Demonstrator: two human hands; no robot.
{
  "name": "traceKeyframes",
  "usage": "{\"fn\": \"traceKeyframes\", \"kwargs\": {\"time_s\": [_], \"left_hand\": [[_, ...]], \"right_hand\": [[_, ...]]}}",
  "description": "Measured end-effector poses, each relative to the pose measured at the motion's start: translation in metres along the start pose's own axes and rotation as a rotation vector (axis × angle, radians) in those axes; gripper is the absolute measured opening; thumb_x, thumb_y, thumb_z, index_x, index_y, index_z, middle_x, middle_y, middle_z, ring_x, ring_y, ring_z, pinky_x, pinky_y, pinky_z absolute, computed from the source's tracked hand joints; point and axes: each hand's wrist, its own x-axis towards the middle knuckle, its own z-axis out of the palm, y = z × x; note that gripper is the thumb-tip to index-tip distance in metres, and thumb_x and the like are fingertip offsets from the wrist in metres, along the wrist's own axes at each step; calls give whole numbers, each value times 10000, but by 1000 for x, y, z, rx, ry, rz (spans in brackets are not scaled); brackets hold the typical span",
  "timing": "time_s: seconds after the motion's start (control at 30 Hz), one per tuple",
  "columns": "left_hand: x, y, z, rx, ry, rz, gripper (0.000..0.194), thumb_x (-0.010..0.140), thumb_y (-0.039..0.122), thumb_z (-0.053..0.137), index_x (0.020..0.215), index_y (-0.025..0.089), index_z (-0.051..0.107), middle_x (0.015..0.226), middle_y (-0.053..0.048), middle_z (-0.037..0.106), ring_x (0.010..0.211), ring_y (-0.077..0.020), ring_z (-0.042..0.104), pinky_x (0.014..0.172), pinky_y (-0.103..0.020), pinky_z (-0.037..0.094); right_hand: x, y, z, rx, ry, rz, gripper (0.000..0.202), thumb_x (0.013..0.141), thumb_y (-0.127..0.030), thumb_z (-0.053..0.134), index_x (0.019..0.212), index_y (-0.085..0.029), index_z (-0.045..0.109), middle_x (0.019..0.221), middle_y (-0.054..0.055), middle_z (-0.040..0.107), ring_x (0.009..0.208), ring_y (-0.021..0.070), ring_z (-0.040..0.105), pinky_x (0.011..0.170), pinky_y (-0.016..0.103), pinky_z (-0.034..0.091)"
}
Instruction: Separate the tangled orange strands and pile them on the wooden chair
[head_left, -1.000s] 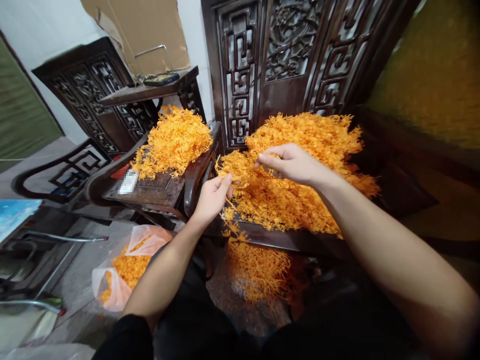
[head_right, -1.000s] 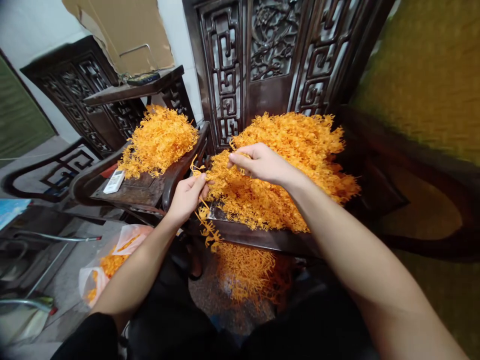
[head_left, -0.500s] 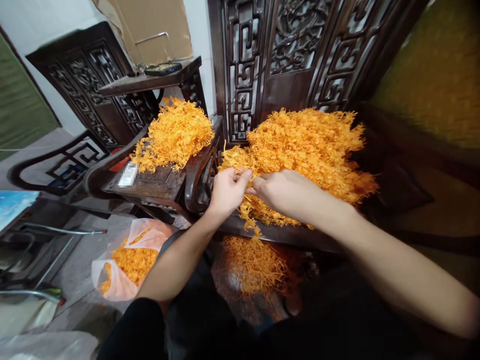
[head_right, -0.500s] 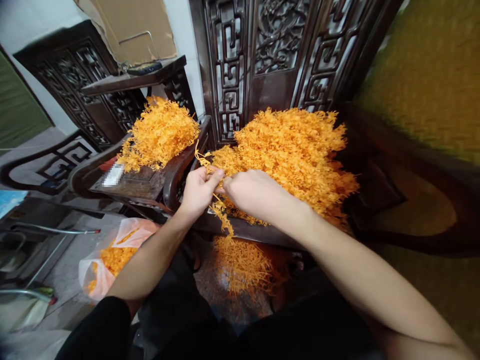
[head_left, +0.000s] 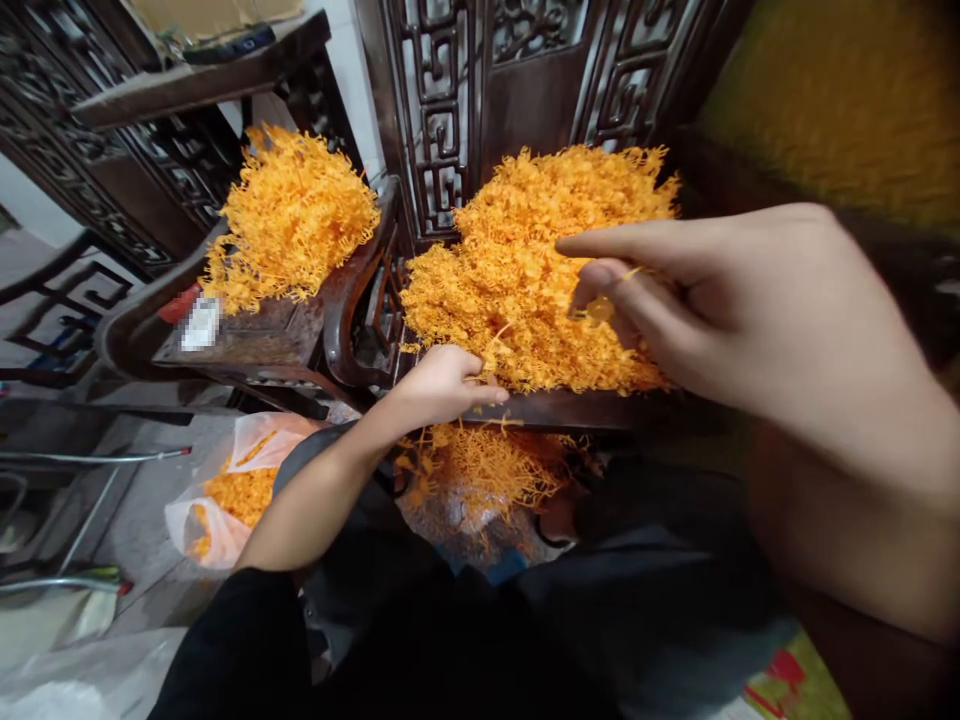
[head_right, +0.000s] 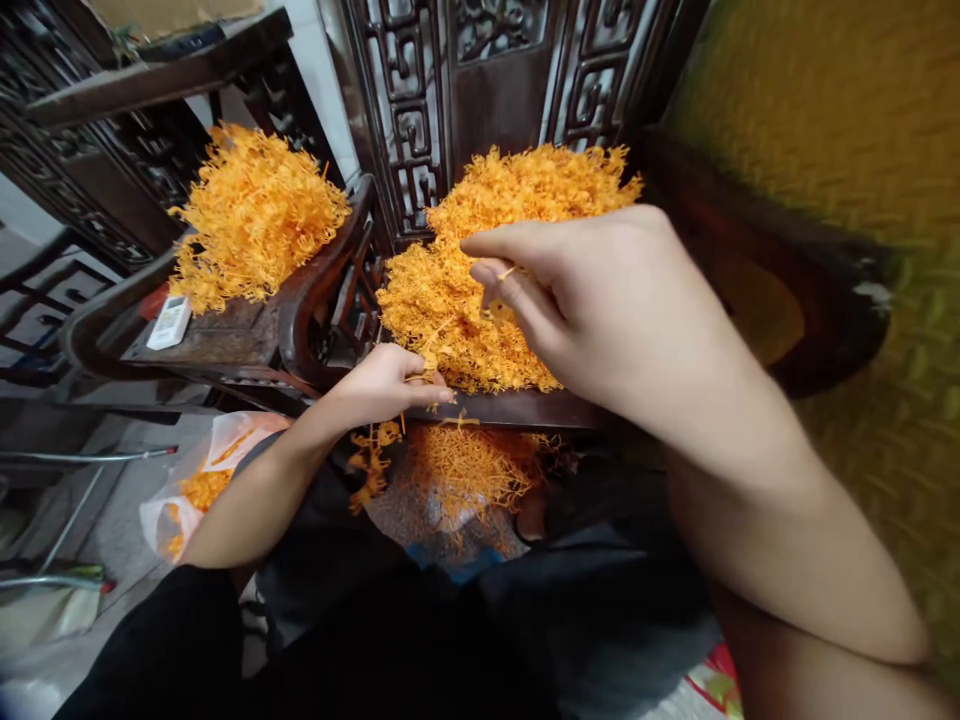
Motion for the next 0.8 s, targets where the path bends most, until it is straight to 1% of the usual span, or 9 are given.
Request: {"fn": "traceKeyframes", "kwargs": {"time_s": [0.07,0.17,0.23,0.33,0.43,0.53,0.67,0.73,0.8], "left_hand": [[-2,-1,-1,-132,-26,55,460,836,479,767,554,180,558,532,27,421,496,-79,309,522,-290,172],[-6,3,-8,-250,-9,81,557,881,594,698,540,186,533,516,28,398,479,-75,288,510,-287,170],[-9,7,-12,-287,-25,64,571,900,636,654,560,184,572,502,31,404,461,-71,278,495,-282,178],[-9,10,-14,-308,-60,78,564,925,629,612,584,180,603,493,37,404,447,-68,278,486,-272,196],[-7,9,-14,-268,-4,84,565,930,540,620,505,183,516,459,44,362,443,-65,274,490,-267,206],[-7,5,-17,-286,5,71,536,914,528,642,524,172,545,470,33,427,444,-60,294,486,-259,205],[-11,-3,-28,-432,40,13,481,871,599,694,699,150,707,465,49,433,415,-49,247,455,-252,145],[-12,-6,-32,-482,50,-3,495,852,619,714,732,139,734,464,45,442,413,-47,256,448,-247,142],[-10,-9,-34,-520,60,3,517,843,634,722,725,130,735,499,22,506,415,-41,287,444,-239,153]], "right_hand": [[0,5,6,120,-64,61,392,1063,-457,496,1188,-220,781,636,47,603,650,178,588,674,320,401],[5,12,29,269,-196,115,496,1033,-562,504,810,-197,755,531,13,464,524,133,418,581,305,306],[11,14,49,350,-246,131,553,1013,-608,501,703,-193,692,533,13,471,527,130,403,569,300,285],[18,9,72,489,-299,92,474,1004,-584,512,850,-197,739,713,50,666,667,172,564,634,295,368],[21,-1,85,484,-389,66,389,990,-515,560,874,-182,724,800,59,717,703,168,592,661,287,370],[30,6,90,352,-305,120,302,980,-429,594,835,-175,668,727,47,667,647,152,529,645,294,334],[53,48,93,313,-16,248,269,969,-413,632,817,-193,605,701,44,602,653,166,485,645,318,331],[63,68,96,420,59,337,304,960,-454,654,808,-207,562,655,27,550,617,161,457,612,317,332],[70,78,101,662,9,440,312,974,-485,630,842,-220,532,640,15,549,550,146,447,540,299,323]]}}
